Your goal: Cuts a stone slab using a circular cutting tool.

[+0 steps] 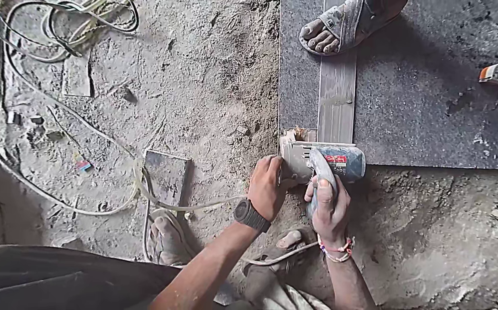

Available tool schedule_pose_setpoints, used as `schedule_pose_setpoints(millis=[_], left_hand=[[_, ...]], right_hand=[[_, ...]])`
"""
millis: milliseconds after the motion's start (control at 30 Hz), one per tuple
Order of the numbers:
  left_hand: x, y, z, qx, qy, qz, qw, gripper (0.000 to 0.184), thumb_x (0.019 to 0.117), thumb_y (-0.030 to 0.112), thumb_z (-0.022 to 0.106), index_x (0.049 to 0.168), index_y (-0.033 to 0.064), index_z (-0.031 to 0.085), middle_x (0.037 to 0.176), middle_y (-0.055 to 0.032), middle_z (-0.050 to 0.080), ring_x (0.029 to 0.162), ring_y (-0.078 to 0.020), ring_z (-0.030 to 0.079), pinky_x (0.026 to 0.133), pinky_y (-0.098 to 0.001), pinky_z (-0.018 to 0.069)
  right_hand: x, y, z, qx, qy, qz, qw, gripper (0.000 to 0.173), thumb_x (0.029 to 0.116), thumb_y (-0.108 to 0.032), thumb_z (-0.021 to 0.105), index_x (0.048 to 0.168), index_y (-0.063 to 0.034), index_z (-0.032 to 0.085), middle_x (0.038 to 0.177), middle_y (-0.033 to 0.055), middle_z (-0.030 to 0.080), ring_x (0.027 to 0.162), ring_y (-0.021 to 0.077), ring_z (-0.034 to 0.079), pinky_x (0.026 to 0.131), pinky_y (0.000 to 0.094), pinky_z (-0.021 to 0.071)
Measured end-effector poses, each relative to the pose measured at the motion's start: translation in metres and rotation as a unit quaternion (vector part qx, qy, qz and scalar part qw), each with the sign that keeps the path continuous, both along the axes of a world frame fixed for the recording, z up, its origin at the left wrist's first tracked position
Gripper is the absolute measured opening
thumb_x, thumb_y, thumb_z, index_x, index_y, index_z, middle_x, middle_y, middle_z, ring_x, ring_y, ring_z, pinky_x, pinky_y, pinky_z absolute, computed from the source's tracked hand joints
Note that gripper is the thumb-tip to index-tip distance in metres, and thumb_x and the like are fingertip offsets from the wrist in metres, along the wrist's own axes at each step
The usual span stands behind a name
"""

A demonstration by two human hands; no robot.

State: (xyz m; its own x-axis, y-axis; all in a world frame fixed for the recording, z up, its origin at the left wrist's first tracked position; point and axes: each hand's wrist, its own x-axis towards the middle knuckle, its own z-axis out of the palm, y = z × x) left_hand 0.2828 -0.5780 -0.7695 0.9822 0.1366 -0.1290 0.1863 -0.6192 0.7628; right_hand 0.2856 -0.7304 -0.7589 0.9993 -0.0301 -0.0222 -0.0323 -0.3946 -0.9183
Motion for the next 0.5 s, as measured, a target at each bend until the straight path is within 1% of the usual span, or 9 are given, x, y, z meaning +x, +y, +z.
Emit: schedule_pose_setpoints(millis=[100, 233, 367, 500], left_hand=[[0.001, 0.0, -0.003, -0.002, -0.01, 0.004, 1.0, 0.048, 0.0787, 0.024, 0.086, 0.115, -0.003, 0.07, 0.113, -0.021, 0.071, 0.1, -0.0317, 0.07, 0.089, -0.0426, 0.0584], [0.004, 0.0, -0.003, -0.002, -0.004, 0.003, 1.0, 0.048, 0.0792, 0.024, 0.086, 0.115, -0.0036, 0.07, 0.112, -0.0209, 0.071, 0.099, -0.0319, 0.07, 0.089, -0.0427, 0.058], [0.007, 0.001, -0.003, -0.002, -0.002, 0.006, 1.0, 0.048, 0.0788, 0.025, 0.086, 0.114, -0.0032, 0.07, 0.111, -0.0202, 0.071, 0.097, -0.0313, 0.07, 0.087, -0.0434, 0.0581], [0.01, 0.002, -0.004, -0.005, -0.003, 0.004, 1.0, 0.047, 0.079, 0.024, 0.086, 0.114, -0.0025, 0.07, 0.11, -0.0189, 0.071, 0.097, -0.0307, 0.07, 0.088, -0.044, 0.058]], right_hand=[[0.002, 0.001, 0.0, 0.002, -0.001, -0.007, 1.0, 0.06, 0.1067, -0.053, 0.04, 0.101, 0.0024, 0.061, 0.07, -0.0043, 0.063, 0.057, 0.0038, 0.062, 0.052, 0.0235, 0.0567], [0.005, 0.002, 0.0, 0.004, 0.0, -0.005, 1.0, 0.06, 0.1066, -0.053, 0.04, 0.1, 0.003, 0.061, 0.07, -0.004, 0.063, 0.058, 0.0035, 0.062, 0.052, 0.0234, 0.0568], [0.008, 0.002, 0.0, 0.002, -0.003, -0.005, 1.0, 0.059, 0.1068, -0.052, 0.04, 0.1, 0.003, 0.061, 0.07, -0.004, 0.063, 0.058, 0.0035, 0.063, 0.053, 0.0232, 0.0572], [0.012, 0.002, 0.0, 0.003, -0.004, 0.002, 1.0, 0.06, 0.1069, -0.052, 0.04, 0.101, 0.003, 0.061, 0.071, -0.0034, 0.064, 0.059, 0.004, 0.063, 0.053, 0.0239, 0.0576]])
